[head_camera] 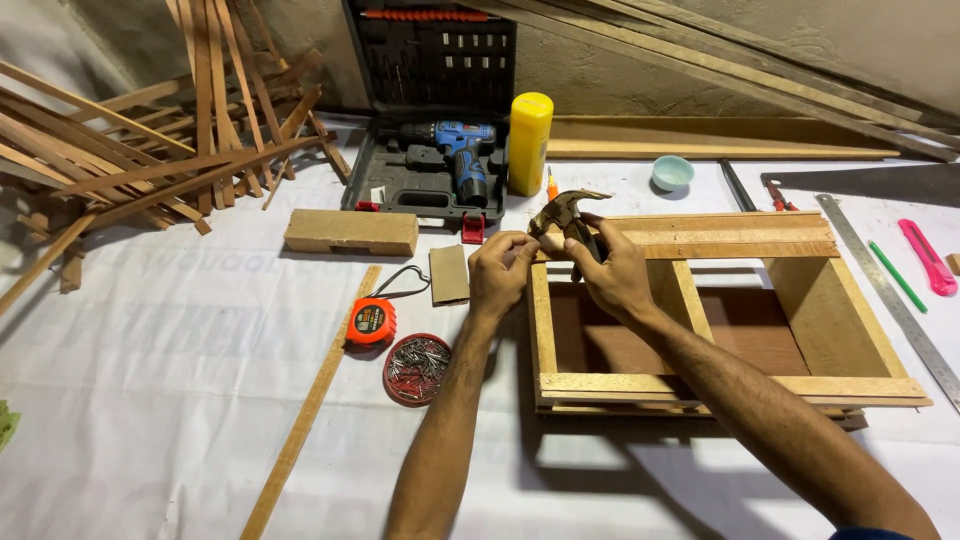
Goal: The person is assembling a small wooden shelf unit by measuring, fitting, and hammering small nails.
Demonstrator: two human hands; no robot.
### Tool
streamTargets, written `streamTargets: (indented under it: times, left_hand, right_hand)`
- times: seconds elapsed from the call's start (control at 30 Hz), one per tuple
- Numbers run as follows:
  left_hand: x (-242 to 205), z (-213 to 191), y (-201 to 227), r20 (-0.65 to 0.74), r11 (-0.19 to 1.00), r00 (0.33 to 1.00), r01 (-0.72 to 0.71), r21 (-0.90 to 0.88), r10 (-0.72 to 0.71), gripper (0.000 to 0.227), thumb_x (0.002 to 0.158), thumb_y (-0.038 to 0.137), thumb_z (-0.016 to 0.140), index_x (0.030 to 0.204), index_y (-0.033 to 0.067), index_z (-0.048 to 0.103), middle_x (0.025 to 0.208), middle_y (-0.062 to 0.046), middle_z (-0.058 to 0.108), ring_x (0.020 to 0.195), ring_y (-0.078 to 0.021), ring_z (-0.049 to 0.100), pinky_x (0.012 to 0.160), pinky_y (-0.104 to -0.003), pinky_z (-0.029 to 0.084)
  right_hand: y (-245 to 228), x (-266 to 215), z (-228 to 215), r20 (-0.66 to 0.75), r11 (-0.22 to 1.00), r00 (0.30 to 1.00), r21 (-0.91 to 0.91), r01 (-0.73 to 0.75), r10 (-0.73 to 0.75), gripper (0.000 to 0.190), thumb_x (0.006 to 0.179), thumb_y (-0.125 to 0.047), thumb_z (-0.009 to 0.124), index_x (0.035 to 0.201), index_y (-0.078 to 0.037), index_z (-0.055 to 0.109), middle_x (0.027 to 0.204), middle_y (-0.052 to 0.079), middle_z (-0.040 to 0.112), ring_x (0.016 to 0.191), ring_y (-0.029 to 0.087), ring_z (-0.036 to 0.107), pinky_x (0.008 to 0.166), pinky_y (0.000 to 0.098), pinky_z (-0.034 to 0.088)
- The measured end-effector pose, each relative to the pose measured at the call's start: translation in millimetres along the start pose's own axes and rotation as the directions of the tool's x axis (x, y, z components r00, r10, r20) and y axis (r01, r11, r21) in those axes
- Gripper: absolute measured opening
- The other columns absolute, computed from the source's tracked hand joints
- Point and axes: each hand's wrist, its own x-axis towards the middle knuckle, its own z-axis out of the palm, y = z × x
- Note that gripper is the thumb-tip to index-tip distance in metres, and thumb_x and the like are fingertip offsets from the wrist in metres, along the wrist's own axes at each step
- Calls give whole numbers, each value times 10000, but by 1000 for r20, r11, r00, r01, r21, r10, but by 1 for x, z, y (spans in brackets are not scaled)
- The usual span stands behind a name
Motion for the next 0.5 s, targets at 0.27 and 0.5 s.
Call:
streamTargets:
  times: [0.27,0.5]
  left_hand:
    - [8,-10,4,87,999,996,19,-37,-16,114,919,146,776,979,50,790,1005,-108,771,874,-182,770,736,-305,662]
    - [11,-18,10,119,987,989,102,-123,-87,117,885,62,730,972,54,809,1012,-103,785,906,-189,780,815,-332,694]
  right_hand:
    - [-12,6,-12,22,995,995,15,98,-98,480,1001,-299,626,1326,53,600,852,110,729,538,104,648,385,224,495]
    - [-63,4,-38,166,973,982,-196,123,-91,467,968,-280,640,1351,-13,627,663,72,690,433,141,551,345,284,395]
